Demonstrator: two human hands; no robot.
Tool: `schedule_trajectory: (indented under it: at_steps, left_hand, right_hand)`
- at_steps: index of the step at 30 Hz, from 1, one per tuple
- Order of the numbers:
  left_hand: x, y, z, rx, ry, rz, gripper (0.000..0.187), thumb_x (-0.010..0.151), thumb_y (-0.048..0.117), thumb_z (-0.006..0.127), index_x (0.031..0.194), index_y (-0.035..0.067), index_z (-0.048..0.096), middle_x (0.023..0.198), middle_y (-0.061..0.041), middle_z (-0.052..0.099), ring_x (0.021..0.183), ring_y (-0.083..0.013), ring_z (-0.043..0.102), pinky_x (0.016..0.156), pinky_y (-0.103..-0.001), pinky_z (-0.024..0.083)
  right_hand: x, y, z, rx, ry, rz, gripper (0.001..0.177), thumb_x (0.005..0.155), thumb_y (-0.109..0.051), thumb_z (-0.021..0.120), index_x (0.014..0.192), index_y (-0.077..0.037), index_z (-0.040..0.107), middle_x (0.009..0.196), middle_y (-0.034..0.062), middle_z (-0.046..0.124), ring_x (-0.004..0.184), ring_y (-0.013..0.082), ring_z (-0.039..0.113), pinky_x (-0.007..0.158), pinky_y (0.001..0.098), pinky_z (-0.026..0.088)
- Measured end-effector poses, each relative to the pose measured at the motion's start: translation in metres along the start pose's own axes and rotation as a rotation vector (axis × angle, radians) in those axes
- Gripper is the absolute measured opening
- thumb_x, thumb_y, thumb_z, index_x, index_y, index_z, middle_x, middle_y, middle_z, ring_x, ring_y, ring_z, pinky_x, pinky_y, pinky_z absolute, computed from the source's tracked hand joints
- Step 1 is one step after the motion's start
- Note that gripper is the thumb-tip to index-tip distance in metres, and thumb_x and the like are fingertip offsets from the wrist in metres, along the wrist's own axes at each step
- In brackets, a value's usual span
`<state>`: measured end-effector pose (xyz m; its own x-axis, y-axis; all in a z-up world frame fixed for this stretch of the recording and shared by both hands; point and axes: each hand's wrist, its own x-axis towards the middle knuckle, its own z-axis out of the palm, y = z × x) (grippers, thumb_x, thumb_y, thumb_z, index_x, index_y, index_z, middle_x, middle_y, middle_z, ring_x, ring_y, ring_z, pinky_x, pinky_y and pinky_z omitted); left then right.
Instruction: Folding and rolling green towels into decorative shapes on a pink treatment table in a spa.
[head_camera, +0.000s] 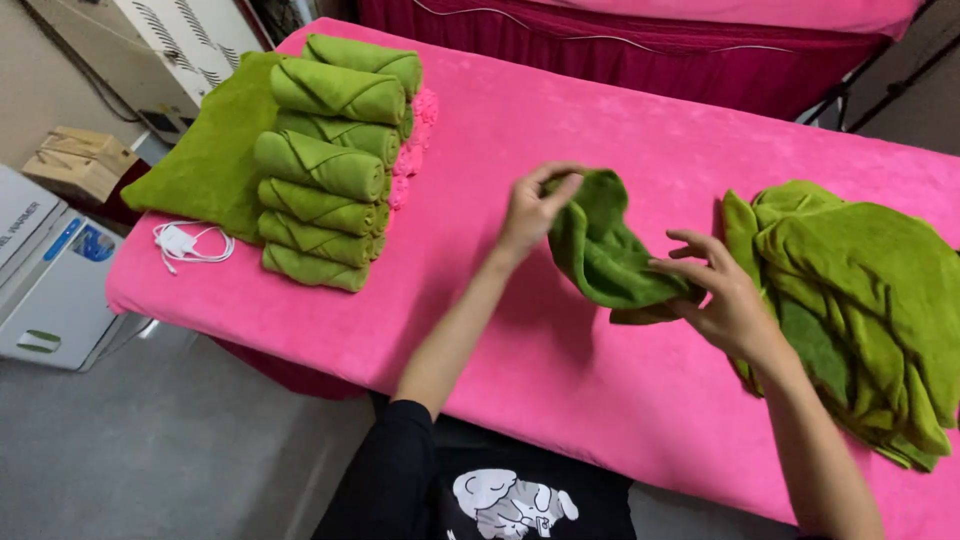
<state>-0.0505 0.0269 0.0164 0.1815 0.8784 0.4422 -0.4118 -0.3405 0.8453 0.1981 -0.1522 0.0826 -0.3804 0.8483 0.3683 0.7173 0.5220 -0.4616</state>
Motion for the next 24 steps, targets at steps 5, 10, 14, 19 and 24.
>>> schedule_trajectory:
  at_steps: [5,10,14,19,24]
  left_hand:
    - [-0.022,-0.095,-0.136,0.498,0.075,-0.127,0.024,0.1,0.026,0.078,0.122,0.017,0.079,0.11,-0.005,0.078,0.107,-0.0181,0.072,0.097,-0.036,0.056]
    - [-0.092,-0.061,-0.154,0.779,-0.016,-0.458,0.032,0.096,0.026,0.076,0.128,0.022,0.078,0.111,-0.006,0.079,0.103,-0.0229,0.073,0.093,-0.038,0.058]
    - [-0.084,-0.033,-0.134,0.908,-0.136,-0.452,0.057,0.098,0.043,0.074,0.151,0.026,0.061,0.129,-0.015,0.069,0.124,-0.0353,0.066,0.107,-0.05,0.051]
    - [-0.087,-0.075,-0.137,0.992,-0.115,-0.338,0.041,0.105,0.05,0.064,0.139,0.028,0.07,0.125,-0.004,0.066,0.125,-0.029,0.064,0.112,-0.049,0.043]
    - [-0.085,-0.08,-0.138,0.978,-0.058,-0.263,0.042,0.107,0.04,0.063,0.144,0.021,0.066,0.124,-0.005,0.067,0.123,-0.0284,0.064,0.107,-0.049,0.042]
  right_hand:
    - [-0.017,0.026,0.079,0.13,-0.257,0.084,0.068,0.074,-0.012,0.09,0.139,-0.015,0.069,0.155,0.0255,0.046,0.129,0.0504,0.058,0.105,0.0602,0.051]
    - [0.006,0.024,0.151,0.072,-0.516,0.256,0.061,0.092,-0.045,0.078,0.14,-0.011,0.064,0.14,0.0242,0.057,0.123,0.0496,0.064,0.103,0.0609,0.053]
    - [0.047,0.034,0.192,-0.035,-0.251,0.377,0.053,0.101,-0.05,0.063,0.143,-0.017,0.06,0.128,0.0166,0.064,0.112,0.0443,0.07,0.092,0.0556,0.058]
    - [0.041,0.047,0.259,-0.176,0.025,0.223,0.022,0.102,-0.037,0.066,0.118,-0.022,0.073,0.1,0.0026,0.064,0.093,0.0294,0.071,0.076,0.0407,0.059]
    - [0.032,0.03,0.25,0.048,0.257,0.234,0.014,0.101,-0.025,0.071,0.111,-0.021,0.078,0.09,0.0009,0.063,0.085,0.0243,0.071,0.072,0.034,0.059]
